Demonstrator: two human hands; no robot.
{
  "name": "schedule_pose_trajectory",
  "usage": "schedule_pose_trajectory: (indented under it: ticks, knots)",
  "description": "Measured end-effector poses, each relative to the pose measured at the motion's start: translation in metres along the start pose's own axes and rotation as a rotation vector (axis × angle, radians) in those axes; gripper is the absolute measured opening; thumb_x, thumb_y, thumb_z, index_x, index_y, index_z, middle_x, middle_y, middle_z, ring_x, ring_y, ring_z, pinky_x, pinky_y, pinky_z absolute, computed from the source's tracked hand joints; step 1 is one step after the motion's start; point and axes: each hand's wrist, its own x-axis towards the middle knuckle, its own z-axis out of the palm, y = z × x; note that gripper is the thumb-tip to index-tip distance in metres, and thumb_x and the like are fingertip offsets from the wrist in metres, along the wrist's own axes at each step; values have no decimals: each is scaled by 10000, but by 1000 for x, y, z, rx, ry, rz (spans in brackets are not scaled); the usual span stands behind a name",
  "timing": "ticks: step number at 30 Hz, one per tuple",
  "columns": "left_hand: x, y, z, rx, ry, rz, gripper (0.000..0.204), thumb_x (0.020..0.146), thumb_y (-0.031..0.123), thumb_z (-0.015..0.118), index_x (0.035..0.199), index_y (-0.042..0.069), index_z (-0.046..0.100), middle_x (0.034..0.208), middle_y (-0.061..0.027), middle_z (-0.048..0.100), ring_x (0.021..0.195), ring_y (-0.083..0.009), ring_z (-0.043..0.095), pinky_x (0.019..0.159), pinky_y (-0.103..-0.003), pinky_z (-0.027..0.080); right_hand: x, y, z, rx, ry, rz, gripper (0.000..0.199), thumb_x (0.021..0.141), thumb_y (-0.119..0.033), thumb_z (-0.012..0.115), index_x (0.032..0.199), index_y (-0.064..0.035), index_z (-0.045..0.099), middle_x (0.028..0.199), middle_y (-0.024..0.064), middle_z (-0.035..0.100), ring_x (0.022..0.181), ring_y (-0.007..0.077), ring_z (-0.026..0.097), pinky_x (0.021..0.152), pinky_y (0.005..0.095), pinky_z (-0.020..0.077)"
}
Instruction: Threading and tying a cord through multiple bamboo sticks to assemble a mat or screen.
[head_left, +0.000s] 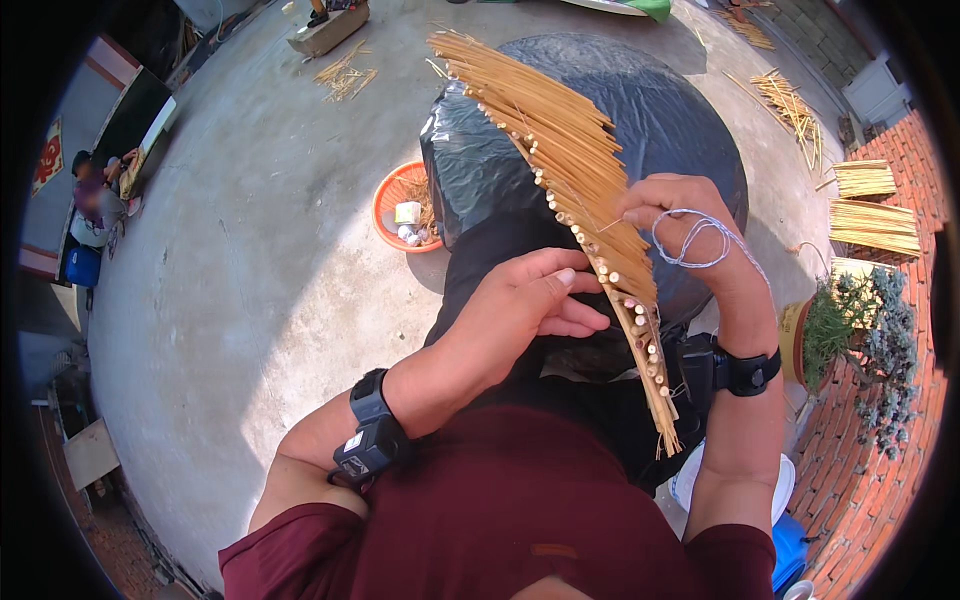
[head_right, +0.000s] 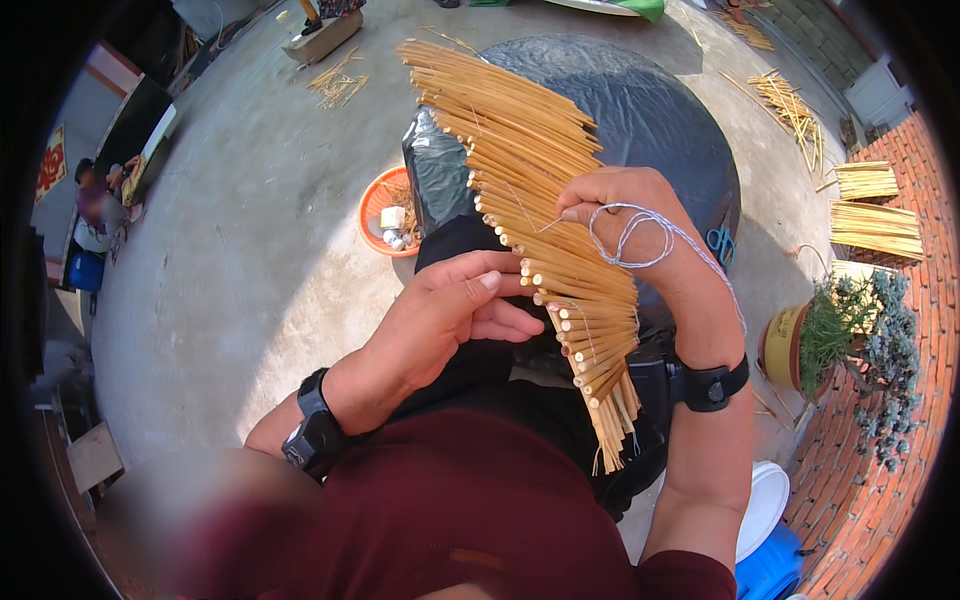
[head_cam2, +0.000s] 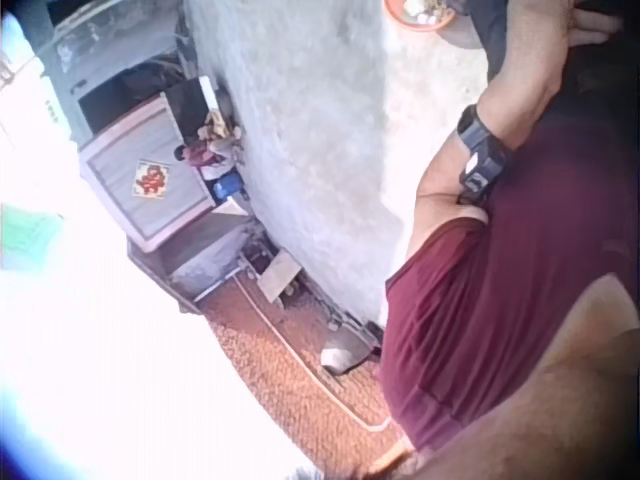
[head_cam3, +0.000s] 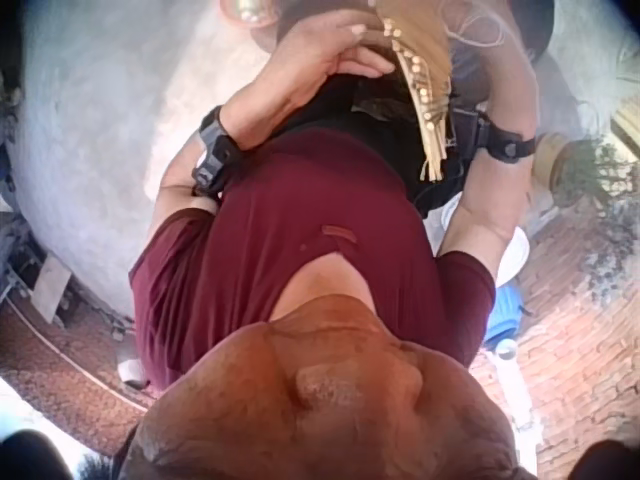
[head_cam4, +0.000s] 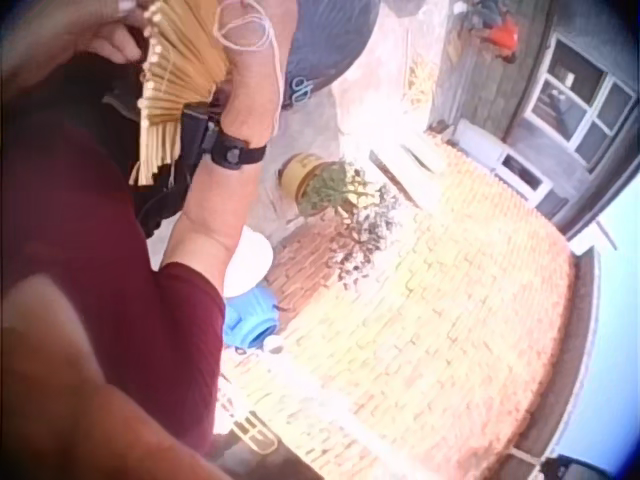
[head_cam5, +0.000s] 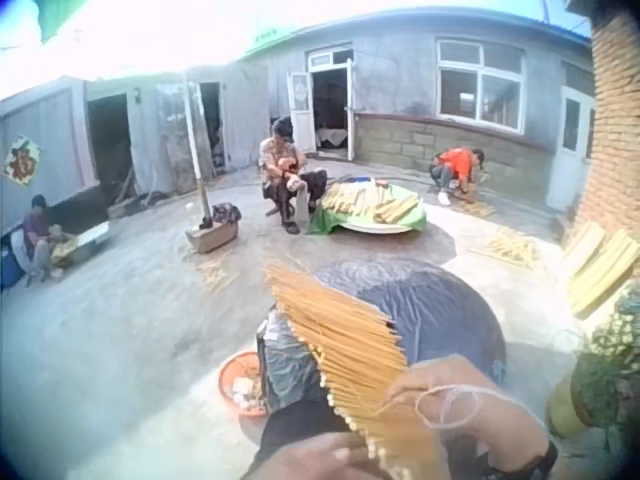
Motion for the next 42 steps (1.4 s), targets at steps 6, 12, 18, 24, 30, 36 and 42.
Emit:
schedule_pose_trajectory:
  ticks: [6, 12, 18, 24, 30, 36, 42]
  knots:
    - [66, -3, 55, 271, -230, 209, 405, 879, -50, 463, 1279, 17, 460, 1121, -108, 599, 939, -177, 612, 842, -292, 490, -51, 52, -47, 157, 455, 191, 57, 818, -13, 590, 838, -13, 644, 715, -14, 577, 665, 64, 504, 590, 219, 400]
    - [146, -3, 80, 933, -137, 1056, 577, 731, -34, 646, 1267, 123, 499, 1237, -101, 522, 1134, -282, 510, 927, -361, 456, -99, 116, -61, 625, 668, 259, 77, 847, -39, 615, 914, -11, 641, 729, -32, 576, 633, 34, 483, 573, 183, 391]
    - [227, 38, 114, 1133, -290, 1382, 725, 643, 117, 741, 1308, 120, 454, 1356, -67, 449, 1311, -287, 337, 1067, -426, 312, -136, 134, -89, 656, 704, 232, 80, 816, -51, 656, 868, 9, 644, 782, 22, 644, 677, 76, 578, 601, 213, 455]
    - [261, 50, 137, 1170, -496, 1392, 764, 621, 193, 753, 1317, 135, 441, 1298, -39, 495, 1307, -283, 344, 1087, -487, 245, -150, 146, -102, 630, 624, 230, 160, 815, -80, 658, 934, 27, 663, 847, 61, 670, 731, 99, 615, 637, 235, 490]
    - [272, 43, 154, 1203, -567, 1342, 614, 598, 184, 784, 1151, 154, 519, 1196, -26, 519, 1283, -253, 380, 1085, -548, 188, -156, 135, -114, 691, 498, 319, 250, 827, -63, 636, 1056, 39, 640, 943, 85, 670, 830, 133, 628, 722, 252, 493]
    - [267, 41, 158, 1176, -575, 1284, 542, 610, 138, 785, 1084, 148, 521, 1206, -21, 505, 1291, -255, 367, 1097, -540, 153, -162, 143, -110, 739, 496, 287, 241, 816, -39, 636, 1044, 39, 641, 954, 76, 668, 857, 136, 621, 750, 259, 482]
    - [262, 45, 160, 1225, -587, 1251, 555, 607, 119, 786, 1094, 144, 523, 1184, -26, 509, 1277, -256, 380, 1096, -529, 155, -161, 132, -116, 693, 460, 309, 227, 817, -51, 643, 1025, 41, 648, 923, 68, 670, 811, 123, 624, 702, 251, 493]
